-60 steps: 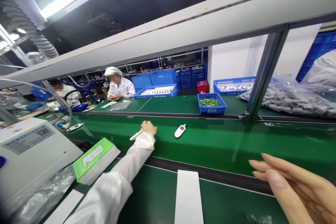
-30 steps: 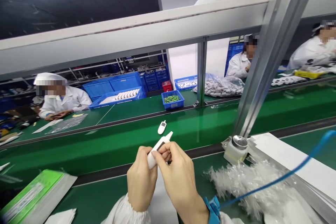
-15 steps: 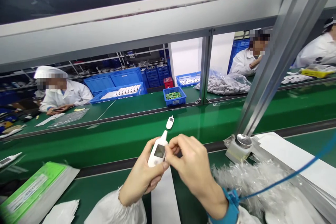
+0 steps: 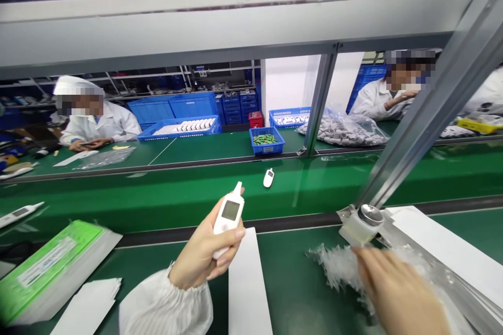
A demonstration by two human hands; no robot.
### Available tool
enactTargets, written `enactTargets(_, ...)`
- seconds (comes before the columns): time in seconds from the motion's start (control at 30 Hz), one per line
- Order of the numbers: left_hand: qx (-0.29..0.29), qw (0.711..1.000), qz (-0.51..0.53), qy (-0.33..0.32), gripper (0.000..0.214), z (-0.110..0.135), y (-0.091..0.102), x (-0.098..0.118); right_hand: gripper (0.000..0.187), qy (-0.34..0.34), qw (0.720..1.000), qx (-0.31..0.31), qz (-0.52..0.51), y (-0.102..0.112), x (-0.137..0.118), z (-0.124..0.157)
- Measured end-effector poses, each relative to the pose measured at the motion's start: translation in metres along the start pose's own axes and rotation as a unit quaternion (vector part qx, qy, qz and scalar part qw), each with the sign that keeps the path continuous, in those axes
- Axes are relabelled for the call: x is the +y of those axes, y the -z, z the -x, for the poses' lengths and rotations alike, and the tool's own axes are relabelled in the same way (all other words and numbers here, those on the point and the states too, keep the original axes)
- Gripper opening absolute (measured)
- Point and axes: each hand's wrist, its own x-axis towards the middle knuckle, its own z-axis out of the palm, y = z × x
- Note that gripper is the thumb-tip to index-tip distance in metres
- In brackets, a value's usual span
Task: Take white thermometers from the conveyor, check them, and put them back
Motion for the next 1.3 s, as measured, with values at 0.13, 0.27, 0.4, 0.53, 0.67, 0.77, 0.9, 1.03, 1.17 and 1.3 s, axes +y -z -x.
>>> enactTargets(0.13, 0.022, 0.999, 0.000, -0.032, 0.082, 0.000, 0.002, 0.001, 0.039, 0.113, 0.991, -0.048, 0.049, 0.004, -0.008, 0.007)
enactTargets(0.27, 0.105, 0.993, -0.010, -0.048, 0.066, -0.005, 0.013, -0.010, 0.045, 0.078, 0.995, -0.018, 0.052, 0.036, -0.042, -0.024)
enactTargets(0.4, 0.213, 0.977, -0.019, -0.028, 0.058, -0.007, 0.034, -0.041, 0.014, 0.062, 0.983, -0.042, -0.170, 0.031, -0.100, -0.039)
enactTargets(0.53, 0.273, 0.962, -0.002, -0.021, 0.061, 0.000, 0.049, -0.077, 0.009, -0.022, 0.932, -0.208, -0.297, -0.009, -0.148, -0.027)
enactTargets(0.67, 0.295, 0.955, 0.007, -0.029, 0.070, 0.005, 0.046, -0.103, 0.008, -0.060, 0.909, -0.238, -0.337, -0.046, -0.160, -0.024)
enactTargets(0.77, 0.291, 0.956, 0.006, -0.029, 0.077, 0.002, 0.041, -0.113, 0.009, -0.078, 0.899, -0.242, -0.357, -0.064, -0.157, -0.027)
enactTargets(0.9, 0.286, 0.958, -0.006, -0.031, 0.078, -0.001, 0.039, -0.117, 0.013, -0.096, 0.887, -0.238, -0.384, -0.074, -0.153, -0.025)
enactTargets(1.03, 0.281, 0.959, -0.021, -0.032, 0.075, -0.001, 0.039, -0.117, 0.016, -0.107, 0.874, -0.231, -0.415, -0.078, -0.153, -0.022)
enactTargets(1.17, 0.277, 0.960, -0.032, -0.031, 0.075, 0.000, 0.039, -0.116, 0.014, -0.115, 0.863, -0.232, -0.433, -0.082, -0.151, -0.024)
enactTargets(1.3, 0.274, 0.960, -0.042, -0.031, 0.076, 0.000, 0.038, -0.115, 0.014, -0.119, 0.858, -0.228, -0.445, -0.084, -0.151, -0.026)
